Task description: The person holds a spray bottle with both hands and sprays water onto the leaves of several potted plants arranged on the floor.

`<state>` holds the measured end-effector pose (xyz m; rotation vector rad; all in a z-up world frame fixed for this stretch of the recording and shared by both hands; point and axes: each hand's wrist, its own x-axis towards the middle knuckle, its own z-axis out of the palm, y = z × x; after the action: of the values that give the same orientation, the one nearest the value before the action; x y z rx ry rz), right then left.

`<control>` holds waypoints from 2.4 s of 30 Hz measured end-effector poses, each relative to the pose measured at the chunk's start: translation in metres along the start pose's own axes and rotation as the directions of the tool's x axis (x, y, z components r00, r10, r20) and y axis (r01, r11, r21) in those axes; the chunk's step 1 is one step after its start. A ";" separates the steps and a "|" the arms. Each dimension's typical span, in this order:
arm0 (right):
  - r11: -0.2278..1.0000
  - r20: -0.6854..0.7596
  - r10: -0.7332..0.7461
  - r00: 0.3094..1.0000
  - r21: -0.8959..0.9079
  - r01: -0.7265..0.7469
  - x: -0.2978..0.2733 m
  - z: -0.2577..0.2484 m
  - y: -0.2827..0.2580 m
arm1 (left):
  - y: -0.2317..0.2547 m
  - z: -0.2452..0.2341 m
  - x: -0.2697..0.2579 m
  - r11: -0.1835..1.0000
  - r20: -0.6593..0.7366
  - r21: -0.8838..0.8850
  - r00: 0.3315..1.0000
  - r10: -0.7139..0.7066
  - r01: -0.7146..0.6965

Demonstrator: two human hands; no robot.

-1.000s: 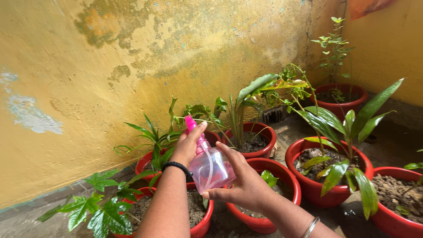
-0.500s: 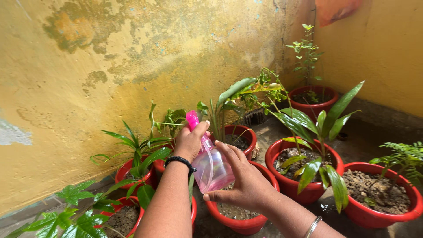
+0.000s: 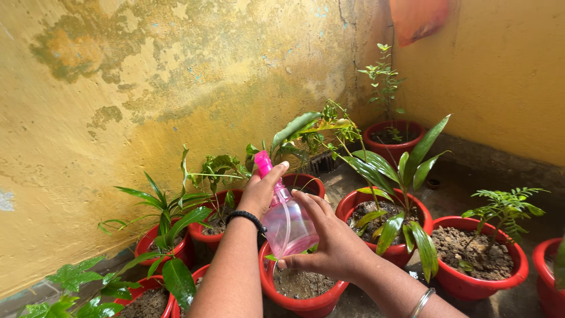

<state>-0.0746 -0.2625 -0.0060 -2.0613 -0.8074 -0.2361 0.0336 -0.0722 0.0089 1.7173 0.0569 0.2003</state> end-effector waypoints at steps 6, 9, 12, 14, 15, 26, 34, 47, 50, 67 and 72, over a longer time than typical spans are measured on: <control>0.999 -0.025 0.002 1.000 -0.051 -0.003 -0.005 -0.012 0.009 | 0.002 0.023 0.004 0.992 -0.013 0.087 0.995 0.096 -0.095; 0.999 -0.023 0.027 0.999 -0.026 -0.027 -0.007 -0.019 0.017 | 0.002 0.034 0.008 0.993 0.055 0.024 0.992 0.111 -0.112; 1.000 -0.056 0.004 0.998 -0.030 -0.006 -0.008 -0.023 0.024 | 0.001 0.044 0.016 0.989 0.101 -0.065 0.986 0.135 -0.129; 0.999 -0.071 -0.003 0.997 -0.033 0.001 -0.007 -0.024 0.026 | 0.003 0.050 0.022 0.993 0.086 -0.010 0.989 0.117 -0.117; 0.999 -0.077 -0.005 0.997 -0.032 0.002 -0.007 -0.024 0.027 | 0.003 0.053 0.024 0.994 0.078 0.018 0.991 0.106 -0.108; 0.996 -0.038 0.084 0.996 -0.023 -0.085 0.000 -0.019 0.033 | -0.007 0.059 0.037 0.955 -0.042 0.227 0.977 0.207 -0.193; 0.993 0.011 0.102 0.995 -0.054 -0.101 0.010 -0.004 0.031 | -0.026 0.037 0.037 0.995 -0.034 0.007 0.995 0.096 -0.096; 0.997 0.093 0.005 0.996 0.079 -0.013 0.038 0.056 0.022 | -0.040 -0.045 0.022 0.961 -0.316 0.276 0.946 0.070 0.021; 0.998 0.123 0.017 0.992 0.055 -0.024 0.042 0.063 0.017 | -0.049 -0.060 0.022 0.986 -0.320 0.165 0.946 0.051 0.003; 0.982 0.123 -0.010 0.992 0.191 -0.013 0.046 0.081 0.007 | -0.046 -0.090 0.004 0.978 -0.418 0.157 0.907 -0.056 0.134; 0.972 0.110 -0.075 0.991 0.229 0.048 0.047 0.082 0.006 | -0.038 -0.095 0.002 0.918 -0.479 0.338 0.878 -0.022 0.207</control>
<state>-0.0455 -0.1788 -0.0375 -1.8511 -0.9275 -0.0533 0.0226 0.0273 -0.0150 2.0104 0.5932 0.5410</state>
